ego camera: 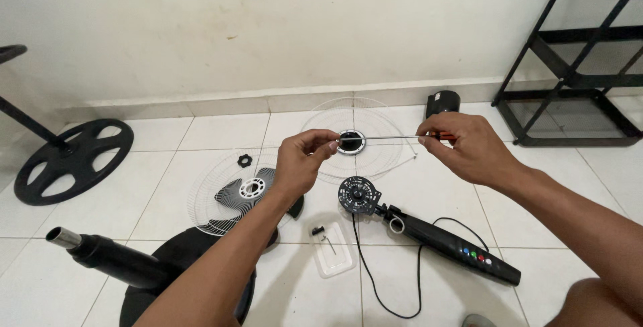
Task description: The person assembles a standing fan on the floor. They attach the fan blade to the motor hub, secure it with a nut, and then use a screwdriver to fasten the rear wire cage to the motor housing.
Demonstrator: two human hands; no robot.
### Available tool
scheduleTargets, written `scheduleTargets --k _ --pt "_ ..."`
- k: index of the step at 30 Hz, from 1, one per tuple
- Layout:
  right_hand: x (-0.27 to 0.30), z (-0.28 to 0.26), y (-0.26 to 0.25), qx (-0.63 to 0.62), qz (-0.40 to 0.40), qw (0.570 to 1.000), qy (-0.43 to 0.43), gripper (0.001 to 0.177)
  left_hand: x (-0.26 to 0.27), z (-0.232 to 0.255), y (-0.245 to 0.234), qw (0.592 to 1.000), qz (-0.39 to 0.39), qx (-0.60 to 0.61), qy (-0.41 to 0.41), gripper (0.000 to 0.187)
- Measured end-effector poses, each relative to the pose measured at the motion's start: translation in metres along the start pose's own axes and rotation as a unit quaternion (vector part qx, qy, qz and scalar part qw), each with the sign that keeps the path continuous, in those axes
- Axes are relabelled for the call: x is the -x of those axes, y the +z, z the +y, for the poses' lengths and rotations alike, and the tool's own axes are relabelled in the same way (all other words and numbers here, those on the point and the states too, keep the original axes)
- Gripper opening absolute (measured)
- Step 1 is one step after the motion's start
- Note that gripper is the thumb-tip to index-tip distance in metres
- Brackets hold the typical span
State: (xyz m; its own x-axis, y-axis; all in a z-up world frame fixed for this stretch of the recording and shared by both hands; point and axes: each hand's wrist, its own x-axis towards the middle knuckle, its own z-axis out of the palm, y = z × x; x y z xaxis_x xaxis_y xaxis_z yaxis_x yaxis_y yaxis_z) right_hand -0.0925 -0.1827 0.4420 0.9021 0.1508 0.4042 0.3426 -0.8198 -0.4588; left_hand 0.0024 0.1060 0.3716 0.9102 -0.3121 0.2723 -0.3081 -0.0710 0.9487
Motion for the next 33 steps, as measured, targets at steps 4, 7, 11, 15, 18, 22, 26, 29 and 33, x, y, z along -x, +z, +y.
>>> scheduleTargets --k 4,7,11,15,18,22,26,29,33 --pt "0.0001 0.0009 0.0003 -0.004 0.004 1.000 -0.017 0.019 -0.0001 -0.0073 -0.0039 0.998 -0.022 0.058 -0.001 0.018" --pt "0.0003 -0.0010 -0.0001 -0.008 -0.004 1.000 -0.020 0.018 0.0008 -0.0085 -0.0047 0.997 -0.032 0.073 -0.014 0.018" --pt "0.0024 -0.0006 -0.0067 -0.009 0.011 1.000 -0.011 0.019 -0.0002 -0.0064 -0.0042 0.996 -0.038 0.076 -0.021 0.018" --pt "0.0051 -0.0008 -0.0063 -0.006 0.005 1.000 0.005 0.019 -0.0005 -0.0065 -0.0043 0.996 -0.039 0.080 -0.010 0.017" --pt "0.0063 -0.0005 -0.0066 0.002 0.000 1.000 0.008 0.019 -0.0002 -0.0081 -0.0033 0.996 -0.044 0.080 -0.014 0.018" --pt "0.0047 0.0004 -0.0086 0.017 0.012 0.999 -0.034 0.019 -0.0013 -0.0091 -0.0009 0.995 -0.045 0.087 -0.016 0.017" --pt "0.0050 0.0002 -0.0086 0.030 0.008 0.999 -0.033 0.019 -0.0009 -0.0088 -0.0021 0.997 -0.044 0.062 -0.027 0.018" --pt "0.0055 -0.0002 -0.0075 0.049 0.006 0.998 -0.031 0.017 0.0006 -0.0079 -0.0024 0.996 -0.047 0.064 -0.034 0.018" --pt "0.0049 -0.0015 -0.0071 0.071 0.019 0.994 -0.075 0.014 0.0034 -0.0053 -0.0036 0.997 -0.053 0.045 -0.024 0.018"
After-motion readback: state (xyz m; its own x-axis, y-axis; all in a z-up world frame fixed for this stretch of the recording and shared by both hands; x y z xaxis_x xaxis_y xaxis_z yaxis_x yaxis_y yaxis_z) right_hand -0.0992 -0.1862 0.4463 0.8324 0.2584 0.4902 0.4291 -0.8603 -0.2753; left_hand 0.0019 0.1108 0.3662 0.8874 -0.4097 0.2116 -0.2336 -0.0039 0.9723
